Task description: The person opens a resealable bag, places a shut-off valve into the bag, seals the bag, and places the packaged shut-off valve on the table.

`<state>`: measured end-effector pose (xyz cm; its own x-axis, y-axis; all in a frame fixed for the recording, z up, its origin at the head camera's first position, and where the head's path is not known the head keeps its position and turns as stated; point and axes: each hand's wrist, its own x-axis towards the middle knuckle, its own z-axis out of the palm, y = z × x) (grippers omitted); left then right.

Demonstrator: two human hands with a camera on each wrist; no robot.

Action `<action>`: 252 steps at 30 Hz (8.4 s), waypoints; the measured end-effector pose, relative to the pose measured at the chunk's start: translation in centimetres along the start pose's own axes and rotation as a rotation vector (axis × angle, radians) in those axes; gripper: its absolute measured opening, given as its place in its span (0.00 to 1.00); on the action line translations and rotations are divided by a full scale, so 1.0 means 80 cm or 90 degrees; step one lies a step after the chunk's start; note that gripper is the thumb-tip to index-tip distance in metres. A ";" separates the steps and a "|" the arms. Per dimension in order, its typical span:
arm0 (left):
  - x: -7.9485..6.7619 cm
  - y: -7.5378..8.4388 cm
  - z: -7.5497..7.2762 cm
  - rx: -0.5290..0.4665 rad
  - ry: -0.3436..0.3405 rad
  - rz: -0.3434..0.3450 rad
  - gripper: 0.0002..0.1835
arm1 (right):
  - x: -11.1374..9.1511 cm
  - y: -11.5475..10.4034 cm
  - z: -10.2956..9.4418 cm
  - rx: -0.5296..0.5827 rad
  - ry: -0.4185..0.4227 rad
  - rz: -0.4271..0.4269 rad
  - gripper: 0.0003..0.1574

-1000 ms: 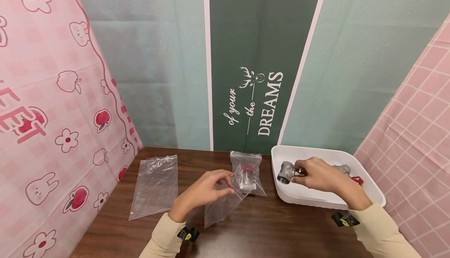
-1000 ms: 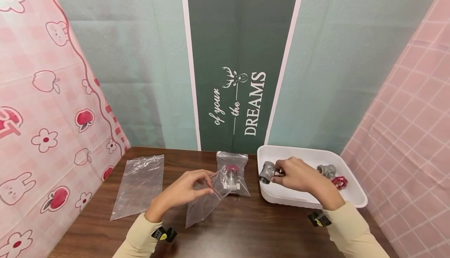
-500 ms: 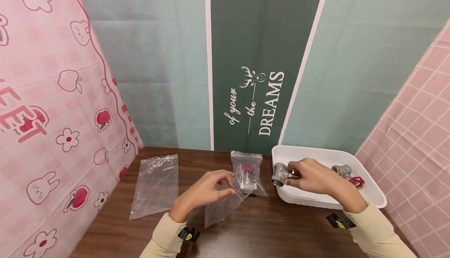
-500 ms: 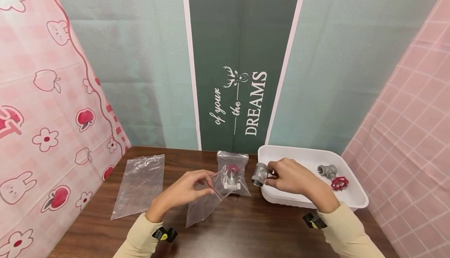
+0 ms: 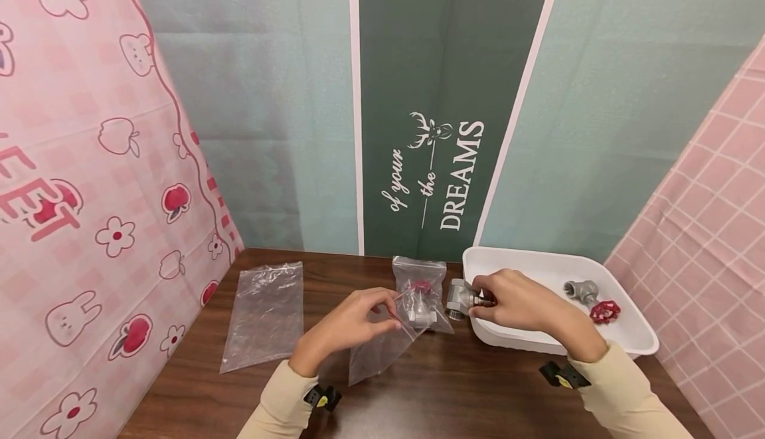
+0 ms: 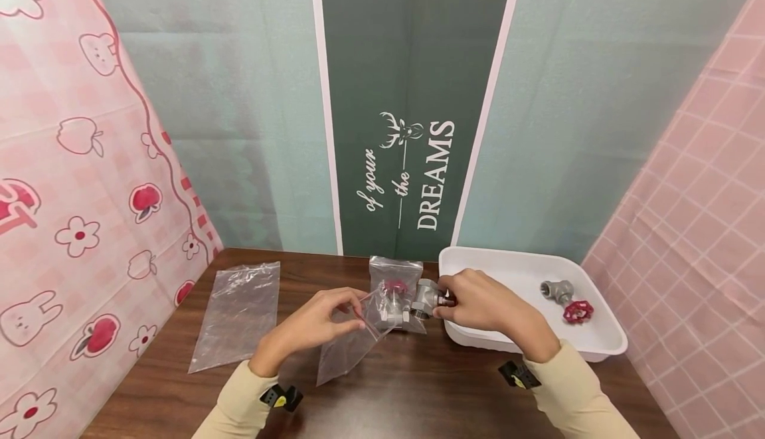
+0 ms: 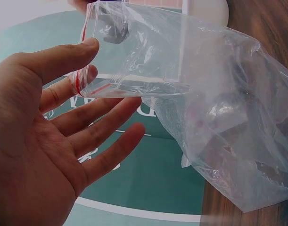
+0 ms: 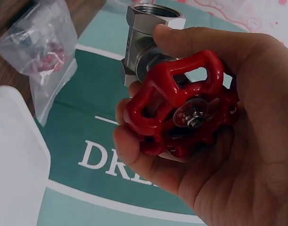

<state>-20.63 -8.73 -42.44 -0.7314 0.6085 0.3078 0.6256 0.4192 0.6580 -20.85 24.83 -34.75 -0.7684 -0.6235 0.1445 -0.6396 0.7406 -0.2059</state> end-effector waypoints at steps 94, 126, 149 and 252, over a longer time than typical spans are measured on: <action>0.013 0.009 0.020 0.027 -0.018 0.070 0.08 | 0.050 -0.047 0.068 0.144 -0.082 -0.007 0.19; 0.013 0.006 0.029 0.022 -0.035 0.068 0.06 | 0.051 -0.055 0.087 0.089 -0.059 -0.079 0.30; 0.005 0.003 0.036 0.061 -0.016 0.069 0.08 | 0.046 -0.056 0.100 0.109 -0.065 -0.118 0.26; 0.012 -0.049 0.058 -0.233 0.078 -0.124 0.05 | 0.014 -0.010 0.147 0.146 0.141 -0.005 0.09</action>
<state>-22.56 -6.66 -47.88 -0.8670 0.4480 0.2181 0.3512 0.2389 0.9053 -20.91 20.61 -45.77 -0.7653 -0.5406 0.3495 -0.6437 0.6440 -0.4135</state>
